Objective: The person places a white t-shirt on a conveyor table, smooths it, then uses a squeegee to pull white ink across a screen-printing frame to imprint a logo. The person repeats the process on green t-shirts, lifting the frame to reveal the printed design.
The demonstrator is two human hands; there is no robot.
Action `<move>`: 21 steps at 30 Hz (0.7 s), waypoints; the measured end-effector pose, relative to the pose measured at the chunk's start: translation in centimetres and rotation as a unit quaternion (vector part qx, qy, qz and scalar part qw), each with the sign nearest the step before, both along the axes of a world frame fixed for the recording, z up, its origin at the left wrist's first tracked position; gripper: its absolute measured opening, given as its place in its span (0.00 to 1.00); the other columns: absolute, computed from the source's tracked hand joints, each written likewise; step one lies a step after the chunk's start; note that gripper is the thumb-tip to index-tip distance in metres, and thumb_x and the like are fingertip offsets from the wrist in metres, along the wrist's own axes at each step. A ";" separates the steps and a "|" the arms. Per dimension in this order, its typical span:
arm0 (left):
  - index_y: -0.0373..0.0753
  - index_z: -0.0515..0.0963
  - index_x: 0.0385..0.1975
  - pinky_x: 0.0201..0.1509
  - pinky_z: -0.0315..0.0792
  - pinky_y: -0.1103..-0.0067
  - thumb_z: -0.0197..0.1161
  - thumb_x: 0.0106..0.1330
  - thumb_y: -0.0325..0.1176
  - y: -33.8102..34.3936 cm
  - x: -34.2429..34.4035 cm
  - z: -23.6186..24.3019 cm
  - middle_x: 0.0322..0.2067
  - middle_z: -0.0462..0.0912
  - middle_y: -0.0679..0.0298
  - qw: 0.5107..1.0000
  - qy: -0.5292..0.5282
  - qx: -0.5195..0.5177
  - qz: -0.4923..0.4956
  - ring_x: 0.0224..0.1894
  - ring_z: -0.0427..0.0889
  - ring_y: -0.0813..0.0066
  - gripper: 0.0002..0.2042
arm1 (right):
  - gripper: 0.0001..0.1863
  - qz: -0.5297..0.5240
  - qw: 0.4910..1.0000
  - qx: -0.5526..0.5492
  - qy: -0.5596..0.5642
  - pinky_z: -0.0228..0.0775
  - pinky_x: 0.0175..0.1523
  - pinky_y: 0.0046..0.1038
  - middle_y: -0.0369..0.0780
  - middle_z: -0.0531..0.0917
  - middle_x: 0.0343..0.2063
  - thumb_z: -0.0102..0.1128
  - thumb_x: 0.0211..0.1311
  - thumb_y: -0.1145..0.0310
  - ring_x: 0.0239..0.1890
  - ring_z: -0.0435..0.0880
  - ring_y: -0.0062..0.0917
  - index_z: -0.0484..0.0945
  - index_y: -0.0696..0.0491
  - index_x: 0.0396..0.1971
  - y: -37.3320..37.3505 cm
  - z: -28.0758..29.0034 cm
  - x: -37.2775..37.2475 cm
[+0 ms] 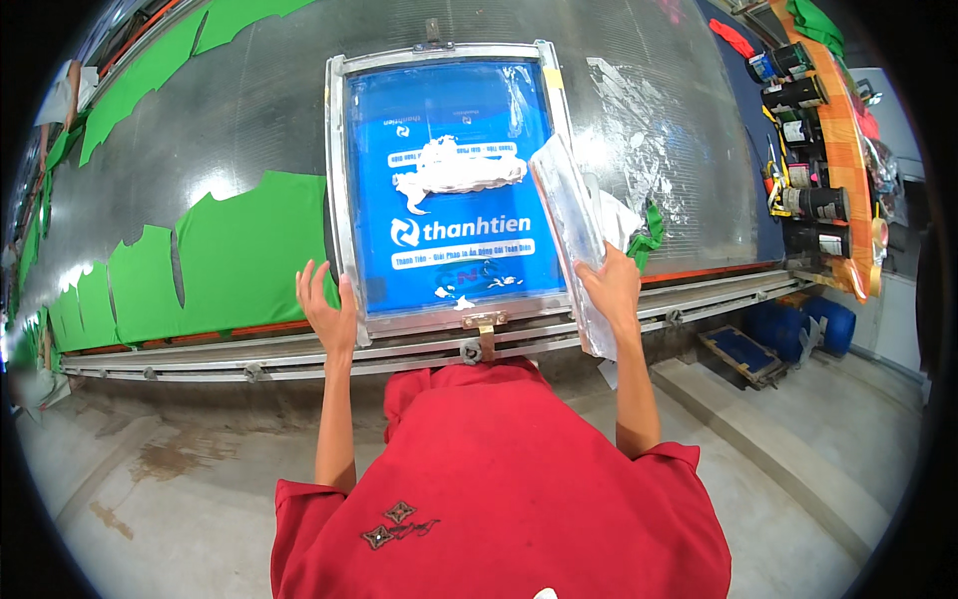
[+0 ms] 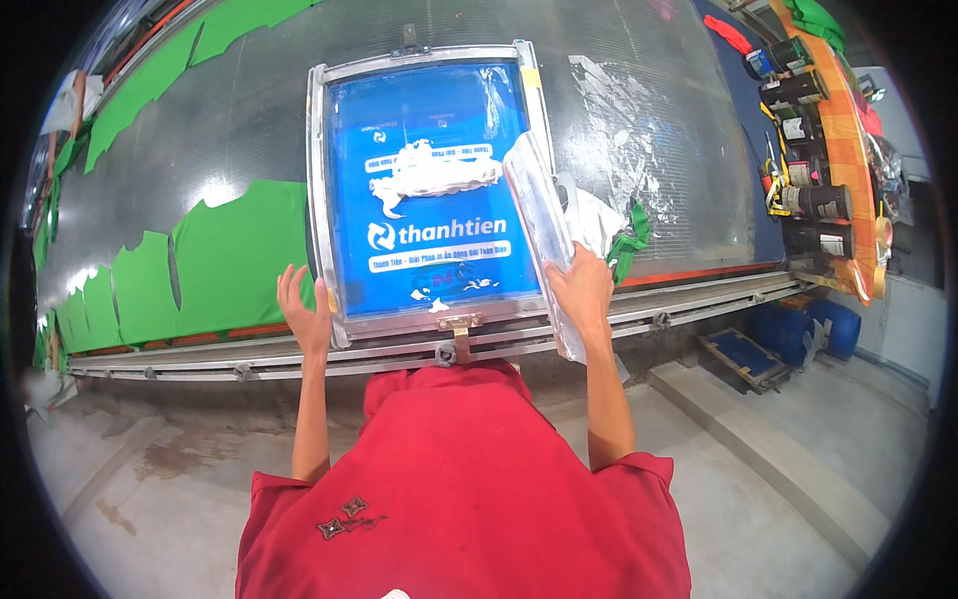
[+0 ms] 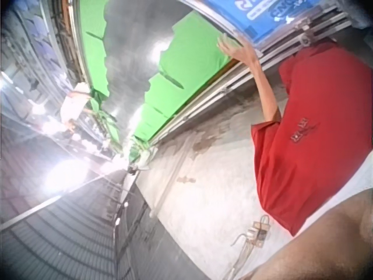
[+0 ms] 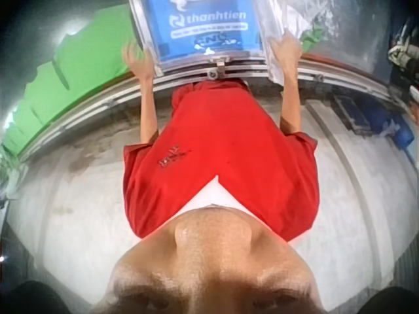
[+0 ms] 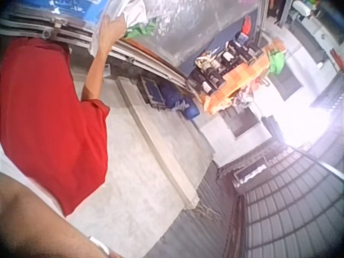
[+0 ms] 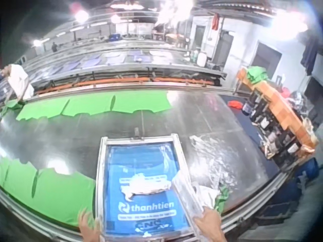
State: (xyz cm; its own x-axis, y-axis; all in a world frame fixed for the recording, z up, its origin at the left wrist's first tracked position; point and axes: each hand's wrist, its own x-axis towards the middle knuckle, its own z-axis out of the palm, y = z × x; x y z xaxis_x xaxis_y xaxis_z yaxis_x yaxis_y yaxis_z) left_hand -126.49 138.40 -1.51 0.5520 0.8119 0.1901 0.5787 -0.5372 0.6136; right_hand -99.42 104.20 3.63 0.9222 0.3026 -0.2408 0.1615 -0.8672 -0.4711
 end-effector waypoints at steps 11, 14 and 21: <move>0.32 0.63 0.71 0.80 0.45 0.50 0.45 0.82 0.50 1.5 -10.3 -7.0 0.73 0.61 0.48 0.971 0.083 0.134 0.177 0.78 0.53 0.41 0.29 | 0.21 0.014 0.999 -0.035 0.018 0.76 0.46 0.49 0.52 0.86 0.26 0.72 0.54 0.59 0.37 0.88 0.52 0.82 0.62 0.38 3.4 -1.2 -0.8; 0.33 0.63 0.71 0.80 0.48 0.52 0.43 0.82 0.51 1.5 -9.8 -6.6 0.74 0.61 0.48 0.970 0.099 0.128 0.183 0.78 0.53 0.43 0.30 | 0.24 0.041 0.998 -0.036 0.006 0.77 0.44 0.47 0.51 0.86 0.26 0.73 0.54 0.59 0.35 0.88 0.50 0.83 0.62 0.45 5.0 -1.6 -1.7; 0.33 0.65 0.71 0.79 0.50 0.53 0.42 0.82 0.52 1.0 -9.8 -6.4 0.74 0.61 0.48 0.969 0.090 0.119 0.195 0.78 0.54 0.44 0.30 | 0.16 0.145 0.989 -0.039 -0.013 0.79 0.39 0.50 0.50 0.87 0.26 0.69 0.58 0.65 0.32 0.88 0.49 0.79 0.57 0.42 11.0 -1.0 -5.7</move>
State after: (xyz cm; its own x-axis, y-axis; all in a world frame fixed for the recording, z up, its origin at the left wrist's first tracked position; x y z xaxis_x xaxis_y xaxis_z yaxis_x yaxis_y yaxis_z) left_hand -136.25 139.44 -7.92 0.2535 0.9104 0.3269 0.8523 -0.3700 0.3696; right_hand -105.11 115.23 2.58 0.8056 0.5365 -0.2513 0.4194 -0.8160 -0.3979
